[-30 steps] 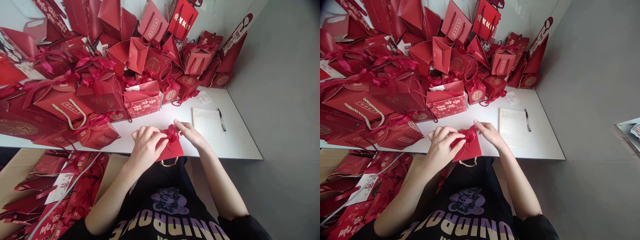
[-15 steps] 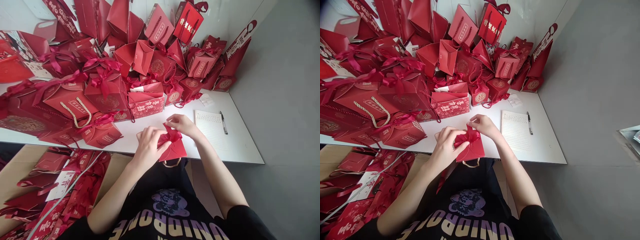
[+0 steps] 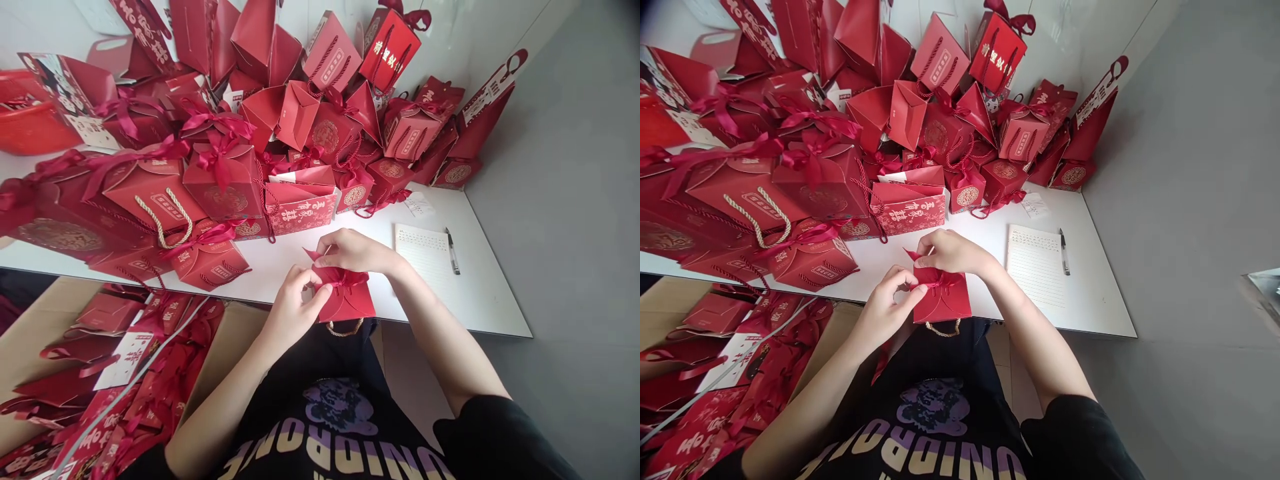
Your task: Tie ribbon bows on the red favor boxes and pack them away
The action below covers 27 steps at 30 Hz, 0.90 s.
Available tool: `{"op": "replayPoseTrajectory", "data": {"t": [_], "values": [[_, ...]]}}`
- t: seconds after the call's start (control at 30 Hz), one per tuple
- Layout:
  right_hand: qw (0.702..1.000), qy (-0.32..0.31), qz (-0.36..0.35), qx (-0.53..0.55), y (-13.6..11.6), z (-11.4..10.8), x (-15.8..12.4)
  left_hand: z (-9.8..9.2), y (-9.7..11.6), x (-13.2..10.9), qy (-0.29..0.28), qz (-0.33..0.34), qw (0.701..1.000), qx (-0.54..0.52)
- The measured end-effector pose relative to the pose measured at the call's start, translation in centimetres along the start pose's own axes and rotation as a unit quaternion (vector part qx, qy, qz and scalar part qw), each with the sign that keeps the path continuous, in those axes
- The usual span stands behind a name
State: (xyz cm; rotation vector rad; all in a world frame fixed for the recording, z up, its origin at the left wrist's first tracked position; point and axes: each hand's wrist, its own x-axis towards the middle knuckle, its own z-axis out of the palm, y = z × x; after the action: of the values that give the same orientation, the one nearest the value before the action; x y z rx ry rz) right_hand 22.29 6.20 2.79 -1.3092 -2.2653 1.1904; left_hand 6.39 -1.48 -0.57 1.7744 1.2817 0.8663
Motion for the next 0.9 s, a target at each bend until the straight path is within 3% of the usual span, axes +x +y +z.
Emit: {"op": "replayPoseTrajectory", "data": {"t": [0.13,0.33,0.53,0.63,0.8,0.83,0.9], "values": [[0.999,0.031,0.003,0.034,0.7,0.4,-0.2,0.2,0.1,0.1,-0.001,0.008,1.000,0.003],[0.997,0.058,0.007,0.049,0.7,0.8,-0.5,1.3,0.4,0.2,0.073,0.112,0.984,0.114],[0.996,0.071,0.003,0.051,1.2,1.5,0.2,2.0,0.6,0.7,0.045,0.123,0.973,0.192],[0.990,0.128,0.001,0.050,1.3,1.6,0.2,2.1,0.6,0.8,0.038,0.121,0.973,0.194],[0.945,0.318,0.076,0.026,0.2,1.4,-4.4,1.7,0.6,0.5,0.046,0.122,0.979,0.160],[0.939,0.325,0.112,0.001,0.0,1.5,-5.8,1.5,0.6,0.4,0.054,0.119,0.981,0.146],[0.947,0.273,0.166,-0.017,-0.4,2.3,-8.5,1.0,0.5,0.0,0.069,0.100,0.985,0.123]]}}
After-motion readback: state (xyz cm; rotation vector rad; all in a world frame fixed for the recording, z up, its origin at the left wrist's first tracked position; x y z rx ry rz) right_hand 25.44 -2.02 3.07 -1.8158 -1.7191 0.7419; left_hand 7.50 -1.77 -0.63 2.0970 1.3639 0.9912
